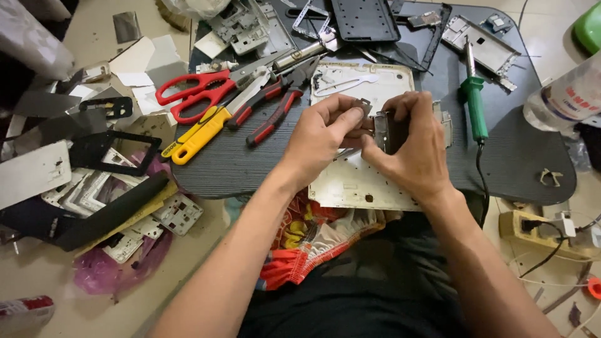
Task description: The person is using a small metal scraping tool to remove adhesive residue from a white plastic mobile phone frame.
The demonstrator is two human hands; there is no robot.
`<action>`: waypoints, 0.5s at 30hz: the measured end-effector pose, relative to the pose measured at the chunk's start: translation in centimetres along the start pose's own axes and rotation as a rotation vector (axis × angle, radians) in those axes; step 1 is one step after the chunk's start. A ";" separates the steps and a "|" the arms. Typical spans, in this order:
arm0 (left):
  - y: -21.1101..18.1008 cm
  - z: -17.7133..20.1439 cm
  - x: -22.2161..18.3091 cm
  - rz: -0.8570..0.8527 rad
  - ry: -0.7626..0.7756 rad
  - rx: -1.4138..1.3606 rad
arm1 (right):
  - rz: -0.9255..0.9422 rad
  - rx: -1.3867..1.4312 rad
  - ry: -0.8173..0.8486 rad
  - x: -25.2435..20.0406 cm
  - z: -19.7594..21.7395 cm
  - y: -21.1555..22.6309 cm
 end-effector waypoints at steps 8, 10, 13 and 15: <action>0.9 -0.2 0.3 0.051 0.080 -0.020 | 0.002 0.029 0.025 -0.3 -0.1 0.6; 1.3 -0.2 0.5 0.060 0.086 -0.022 | 0.012 0.026 0.026 -0.3 -0.2 0.7; 1.6 -0.4 0.6 0.063 0.104 -0.033 | 0.030 -0.003 0.029 -0.4 -0.5 0.7; 1.5 -0.4 0.4 0.071 0.096 -0.022 | 0.087 0.029 0.021 -0.6 -0.7 0.8</action>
Point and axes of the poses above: each hand's wrist, its own x-axis towards the middle knuckle, its own z-axis out of the back of the hand, y = z × x, the point moved 10 cm from there along x, towards the middle knuckle, and after that the axes turned 3 degrees about -z, right-handed, at the moved point
